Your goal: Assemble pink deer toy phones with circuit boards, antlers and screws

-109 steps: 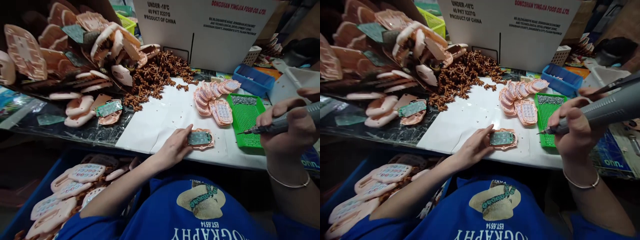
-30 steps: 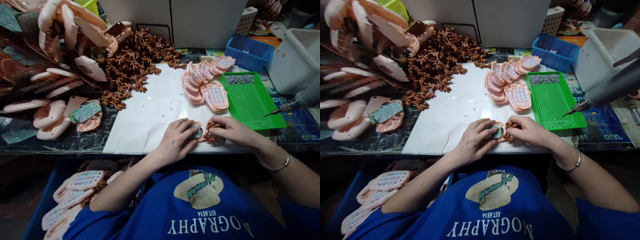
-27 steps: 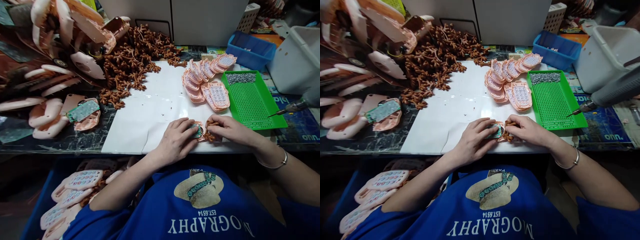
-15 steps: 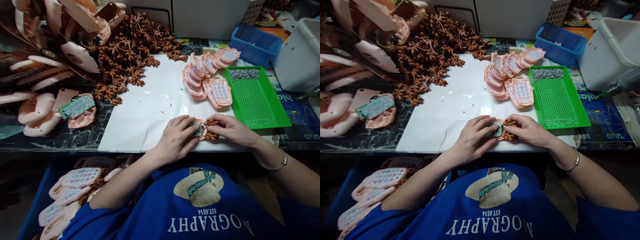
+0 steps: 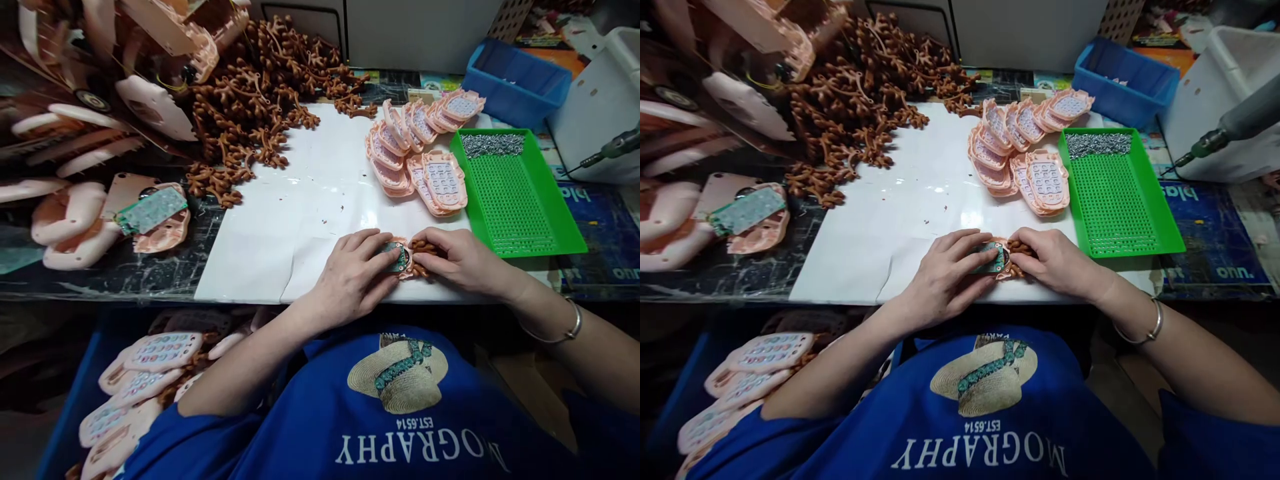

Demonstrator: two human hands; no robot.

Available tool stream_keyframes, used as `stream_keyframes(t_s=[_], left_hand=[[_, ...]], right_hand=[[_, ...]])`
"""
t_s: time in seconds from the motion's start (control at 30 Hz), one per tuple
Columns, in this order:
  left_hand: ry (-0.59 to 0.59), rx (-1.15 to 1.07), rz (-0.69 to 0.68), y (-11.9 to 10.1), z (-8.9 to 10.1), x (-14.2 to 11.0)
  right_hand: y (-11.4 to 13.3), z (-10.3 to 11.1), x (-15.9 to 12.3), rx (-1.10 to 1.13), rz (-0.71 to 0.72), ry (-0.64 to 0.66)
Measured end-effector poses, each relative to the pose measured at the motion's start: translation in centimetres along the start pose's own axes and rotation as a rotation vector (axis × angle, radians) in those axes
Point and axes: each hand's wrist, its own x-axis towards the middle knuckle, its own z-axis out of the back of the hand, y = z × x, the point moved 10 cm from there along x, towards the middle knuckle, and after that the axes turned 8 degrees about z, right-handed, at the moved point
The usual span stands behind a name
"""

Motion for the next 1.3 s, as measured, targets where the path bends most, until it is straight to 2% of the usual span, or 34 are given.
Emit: stream_keyframes(t_s=[0.17, 0.23, 0.37, 0.53, 0.77, 0.93, 1.1, 1.17, 1.3], left_hand=[[0.008, -0.005, -0.005, 0.0, -0.1, 0.0], [0.011, -0.017, 0.000, 0.1, -0.1, 0.0], [0.024, -0.021, 0.004, 0.1, -0.2, 0.0], [0.031, -0.027, 0.013, 0.3, -0.3, -0.1], [0.040, -0.014, 0.004, 0.1, -0.4, -0.1], [0.036, -0.003, 0.003, 0.1, -0.3, -0.1], [0.038, -0.007, -0.004, 0.0, -0.3, -0.2], [0.042, -0.008, -0.004, 0.0, -0.3, -0.2], [0.049, -0.006, -0.005, 0.0, -0.3, -0.1]], right_hand=[[0.5, -0.5, 0.3, -0.132, 0.065, 0.064], [-0.1, 0.0, 0.0, -0.076, 0.015, -0.014], [-1.8, 1.0, -1.1, 0.122, -0.090, -0.249], [-2.2, 0.7, -1.4, 0.315, -0.062, -0.347], [-2.6, -0.1, -0.4, 0.424, -0.149, -0.175], [-1.8, 0.9, -0.9, 0.248, -0.135, -0.237], [-0.2, 1.3, -1.1, 0.047, -0.042, -0.269], [-0.2, 1.2, -0.9, 0.020, -0.034, -0.243], [-1.8, 0.5, -0.4, -0.010, -0.132, -0.099]])
